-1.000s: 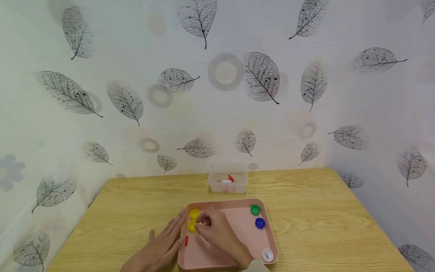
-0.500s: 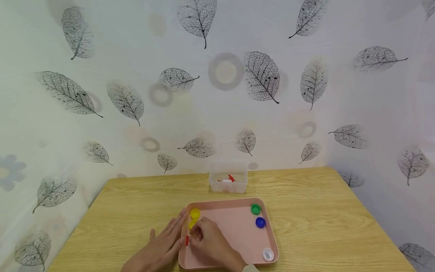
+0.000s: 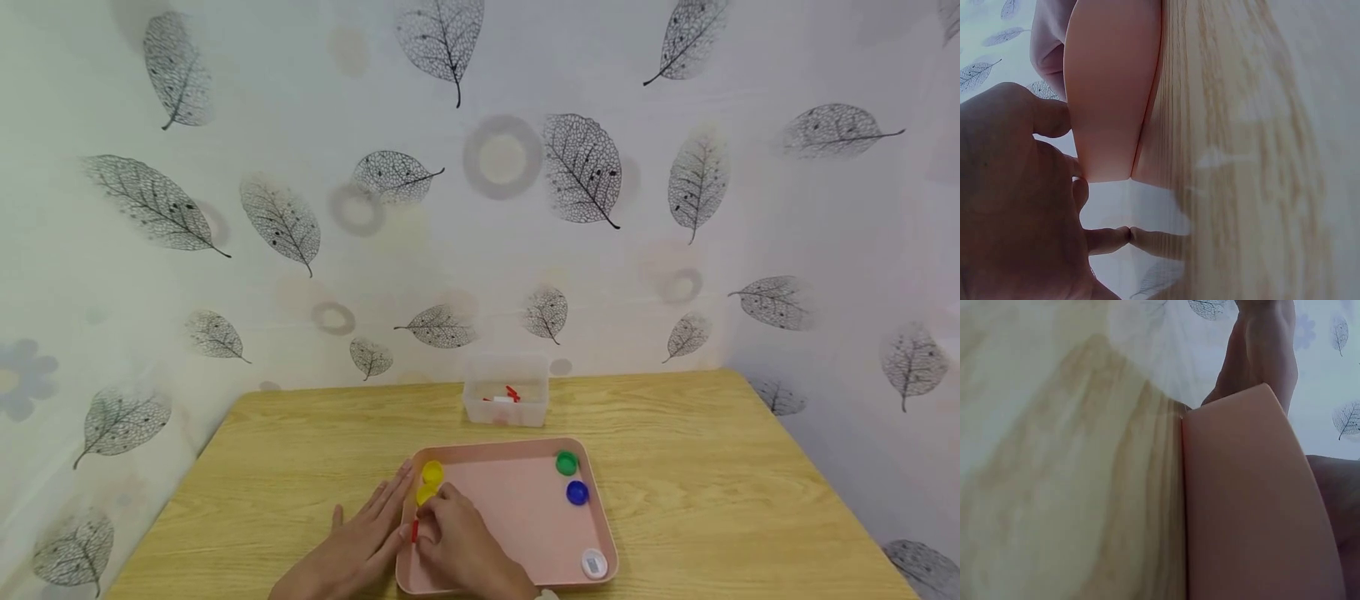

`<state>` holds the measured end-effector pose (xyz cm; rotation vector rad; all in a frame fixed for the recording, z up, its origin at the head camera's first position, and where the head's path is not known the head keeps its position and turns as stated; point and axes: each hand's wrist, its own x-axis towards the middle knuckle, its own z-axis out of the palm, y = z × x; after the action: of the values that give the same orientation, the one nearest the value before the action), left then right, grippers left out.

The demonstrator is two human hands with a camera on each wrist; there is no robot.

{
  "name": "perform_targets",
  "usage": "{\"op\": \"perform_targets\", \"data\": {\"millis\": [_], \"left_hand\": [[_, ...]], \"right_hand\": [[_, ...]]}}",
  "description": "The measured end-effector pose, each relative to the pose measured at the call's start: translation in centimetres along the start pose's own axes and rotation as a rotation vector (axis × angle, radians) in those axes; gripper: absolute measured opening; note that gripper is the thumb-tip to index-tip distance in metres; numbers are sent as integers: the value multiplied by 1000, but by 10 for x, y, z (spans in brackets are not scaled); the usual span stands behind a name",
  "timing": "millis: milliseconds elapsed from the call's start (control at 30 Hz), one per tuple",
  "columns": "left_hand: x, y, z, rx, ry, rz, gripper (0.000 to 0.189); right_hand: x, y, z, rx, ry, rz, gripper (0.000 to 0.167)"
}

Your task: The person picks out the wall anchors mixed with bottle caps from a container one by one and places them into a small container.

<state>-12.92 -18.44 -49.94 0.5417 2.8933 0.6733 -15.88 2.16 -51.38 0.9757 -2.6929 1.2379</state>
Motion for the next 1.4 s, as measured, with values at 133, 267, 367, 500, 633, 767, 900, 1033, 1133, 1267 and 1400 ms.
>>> {"op": "perform_targets", "data": {"millis": [133,267,367,500,633,767,900,1033,1133,1267,1400], "left_hand": [[0,2,-1,-1,-3,3,64],[0,3,-2,-3,-1,11,65],[0,4,-3,-3,4,18,65],[-1,5,-3,-2,14,25,65],[-1,6,-3,-2,19,26,64],[0,6,-4,-2,14,22,64],[1,5,-4,-9,-5,10,65],[1,4,-2,-13,-17,8,65],[1,3,-2,-13,-16,9,65],[0,4,-2,-9,-16,6,65],[-1,3,-3,-5,-12,10,64]], "right_hand": [[-2,-1,2,-13,11,8,23],[-2,-2,3,-5,11,13,22],[-1,-3,4,18,-5,27,20],[0,-3,6,31,-17,36,18],[2,-3,6,28,-13,33,12],[3,-4,5,23,-13,29,9],[3,-4,4,6,-22,35,10],[2,-4,3,17,-38,49,14],[0,-4,2,29,-44,50,14],[-1,-2,-2,29,-22,49,11],[2,1,-8,39,5,61,9]]}}
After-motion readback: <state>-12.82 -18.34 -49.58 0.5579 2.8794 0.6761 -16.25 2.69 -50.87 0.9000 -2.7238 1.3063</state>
